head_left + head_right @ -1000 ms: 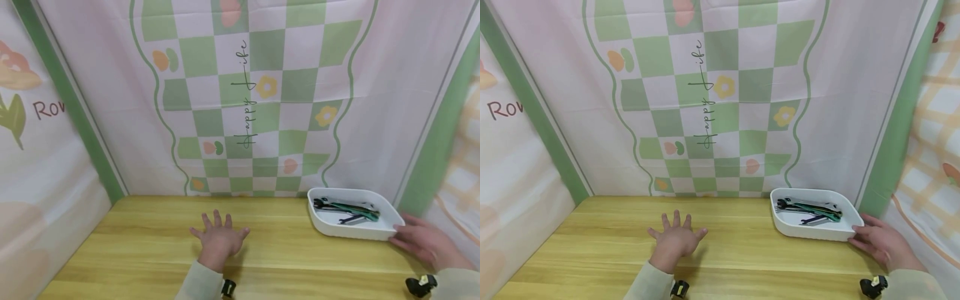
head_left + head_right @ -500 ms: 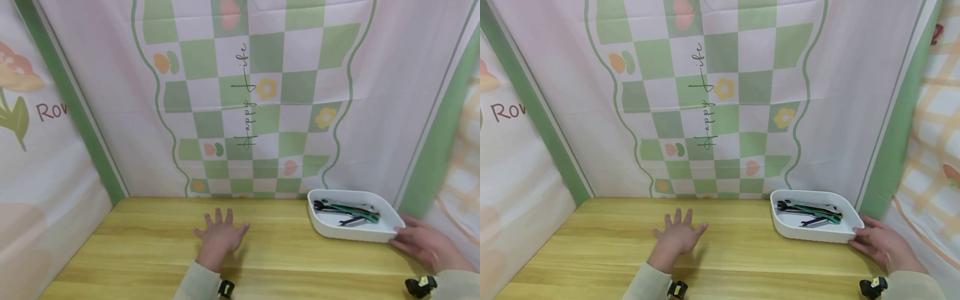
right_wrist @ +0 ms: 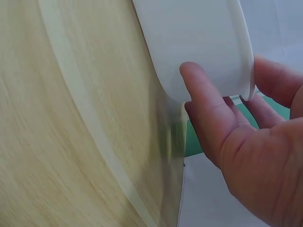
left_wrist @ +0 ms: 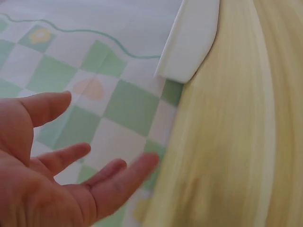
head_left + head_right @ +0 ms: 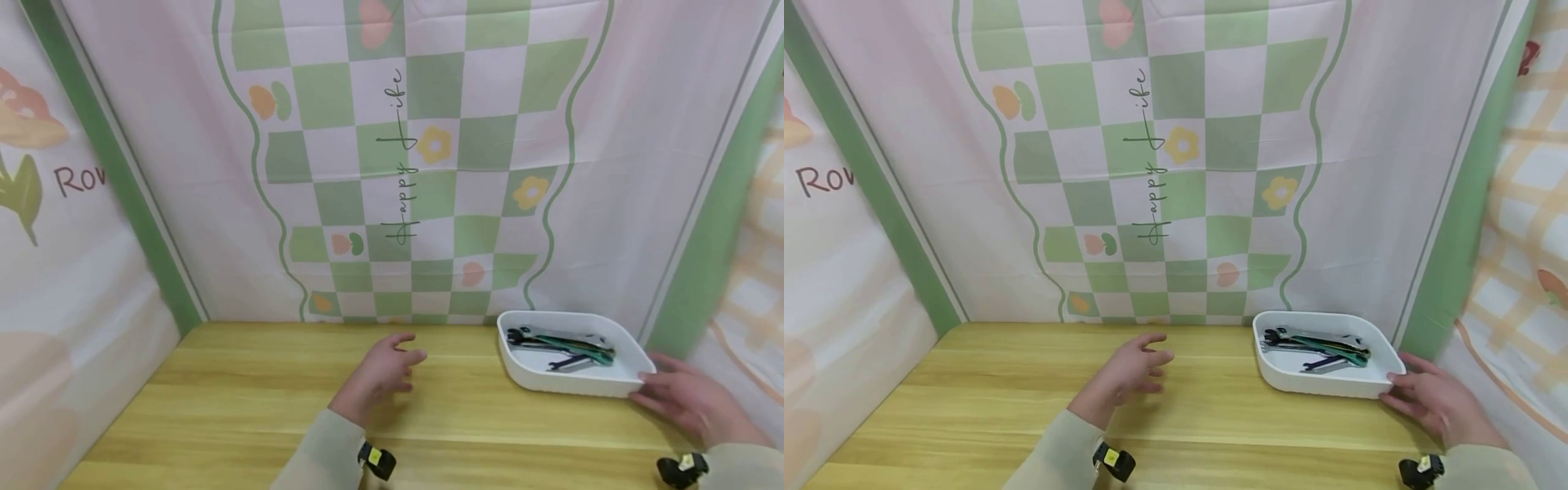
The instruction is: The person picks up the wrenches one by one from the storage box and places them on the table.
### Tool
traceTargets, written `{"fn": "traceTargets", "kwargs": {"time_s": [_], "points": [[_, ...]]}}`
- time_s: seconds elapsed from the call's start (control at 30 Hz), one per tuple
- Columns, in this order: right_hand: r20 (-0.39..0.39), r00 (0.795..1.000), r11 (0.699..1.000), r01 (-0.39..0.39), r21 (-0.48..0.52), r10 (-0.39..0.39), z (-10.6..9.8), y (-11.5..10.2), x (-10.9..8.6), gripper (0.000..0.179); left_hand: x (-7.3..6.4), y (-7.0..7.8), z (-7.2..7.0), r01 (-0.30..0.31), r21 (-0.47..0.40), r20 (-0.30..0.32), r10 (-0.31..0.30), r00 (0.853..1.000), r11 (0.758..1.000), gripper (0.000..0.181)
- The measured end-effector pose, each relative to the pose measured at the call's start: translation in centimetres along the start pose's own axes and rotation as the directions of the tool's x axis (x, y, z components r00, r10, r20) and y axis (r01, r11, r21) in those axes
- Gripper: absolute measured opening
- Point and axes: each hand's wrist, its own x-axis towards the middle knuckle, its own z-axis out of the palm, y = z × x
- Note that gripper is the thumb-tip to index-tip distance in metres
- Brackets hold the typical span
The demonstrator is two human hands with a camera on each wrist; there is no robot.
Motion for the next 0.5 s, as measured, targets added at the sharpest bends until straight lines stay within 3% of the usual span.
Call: {"fn": "traceTargets", "kwargs": {"time_s": [0.1, 0.2, 0.37, 0.5], "points": [[-0.004, 1.0, 1.0, -0.002, -0.004, 0.002, 0.2, 0.1, -0.1, 0.098, 0.6, -0.3, 0.9, 0.041, -0.161, 0.055, -0.033, 0.998, 0.986, 0.06], [-0.025, 1.0, 1.0, -0.011, -0.01, 0.011, 0.4, 0.2, -0.1, 0.099, 1.1, -0.6, 1.8, 0.076, -0.24, 0.087, -0.056, 0.995, 0.968, 0.06], [-0.019, 1.0, 1.0, -0.002, 0.002, 0.002, 0.7, 0.4, -0.1, 0.055, 1.6, -0.9, 3.0, 0.107, -0.339, 0.124, -0.069, 0.99, 0.935, 0.062], [-0.014, 1.0, 1.0, -0.003, -0.004, 0.003, 1.0, 0.5, 0.0, 0.055, 2.0, -1.1, 3.9, 0.12, -0.377, 0.131, -0.075, 0.989, 0.918, 0.061]]}}
